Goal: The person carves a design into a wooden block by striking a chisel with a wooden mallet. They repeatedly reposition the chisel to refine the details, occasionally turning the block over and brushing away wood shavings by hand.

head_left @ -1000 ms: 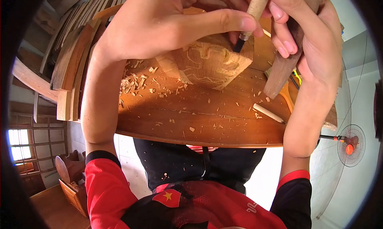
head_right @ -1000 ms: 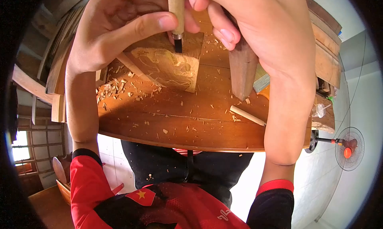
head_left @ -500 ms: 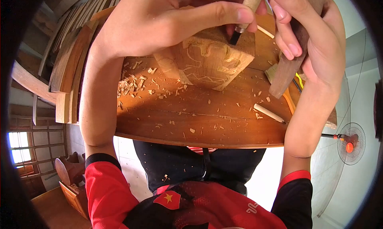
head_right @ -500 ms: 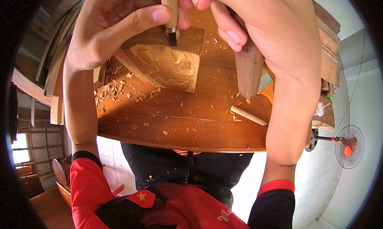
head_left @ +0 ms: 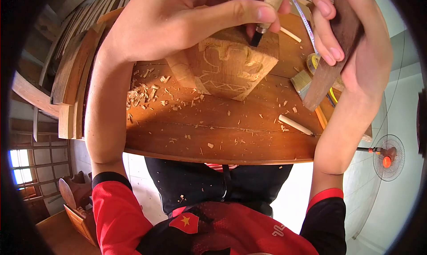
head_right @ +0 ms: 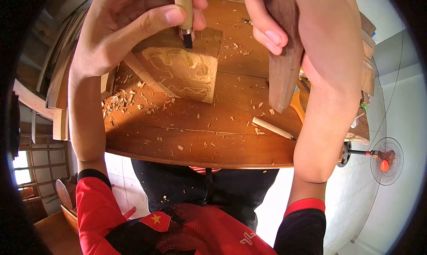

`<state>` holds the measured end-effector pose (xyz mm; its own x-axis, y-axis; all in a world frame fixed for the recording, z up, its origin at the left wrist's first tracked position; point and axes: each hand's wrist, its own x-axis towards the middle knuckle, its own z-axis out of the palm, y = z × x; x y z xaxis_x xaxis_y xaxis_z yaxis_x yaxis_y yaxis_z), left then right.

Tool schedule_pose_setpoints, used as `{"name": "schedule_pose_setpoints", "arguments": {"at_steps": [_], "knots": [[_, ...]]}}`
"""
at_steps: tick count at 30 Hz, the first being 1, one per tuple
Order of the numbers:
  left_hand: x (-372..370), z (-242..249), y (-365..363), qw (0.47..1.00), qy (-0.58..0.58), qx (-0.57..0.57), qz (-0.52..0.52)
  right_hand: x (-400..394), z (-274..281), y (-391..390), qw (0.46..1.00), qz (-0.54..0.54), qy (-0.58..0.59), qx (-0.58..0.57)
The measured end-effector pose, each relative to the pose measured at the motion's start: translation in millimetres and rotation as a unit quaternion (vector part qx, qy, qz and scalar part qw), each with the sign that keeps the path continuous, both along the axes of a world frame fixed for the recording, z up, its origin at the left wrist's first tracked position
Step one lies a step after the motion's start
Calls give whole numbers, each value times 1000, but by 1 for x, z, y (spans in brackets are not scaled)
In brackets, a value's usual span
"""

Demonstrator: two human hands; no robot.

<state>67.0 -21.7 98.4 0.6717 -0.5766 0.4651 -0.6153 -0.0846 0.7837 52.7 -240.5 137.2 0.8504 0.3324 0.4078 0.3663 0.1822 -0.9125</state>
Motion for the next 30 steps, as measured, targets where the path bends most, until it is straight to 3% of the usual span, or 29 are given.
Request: {"name": "schedule_pose_setpoints", "arguments": {"at_steps": [4,7,13,19,22,24,27,29,30], "knots": [[3,-4,1,1000,5,-12,-11,7,-1,-8,998,44,12,52],[1,-3,1,1000,-10,5,2,29,-4,-24,997,72,-11,0],[11,-6,4,997,-67,4,-30,7,2,-26,997,-20,-60,-53],[14,-2,10,987,-137,83,-6,-19,3,-72,942,-146,-163,-254],[15,-7,2,981,-186,-12,-61,-19,28,-92,917,-140,-223,-300],[17,-9,1,978,-200,-14,-58,-9,45,-103,907,-88,-292,-289],[14,-10,4,990,-140,18,-29,-7,68,-114,806,-52,-381,-449],[14,-10,4,990,-137,31,-13,-18,73,-99,854,-28,-331,-400],[13,-11,4,989,-141,35,-8,-15,76,-101,851,-24,-341,-399]]}}
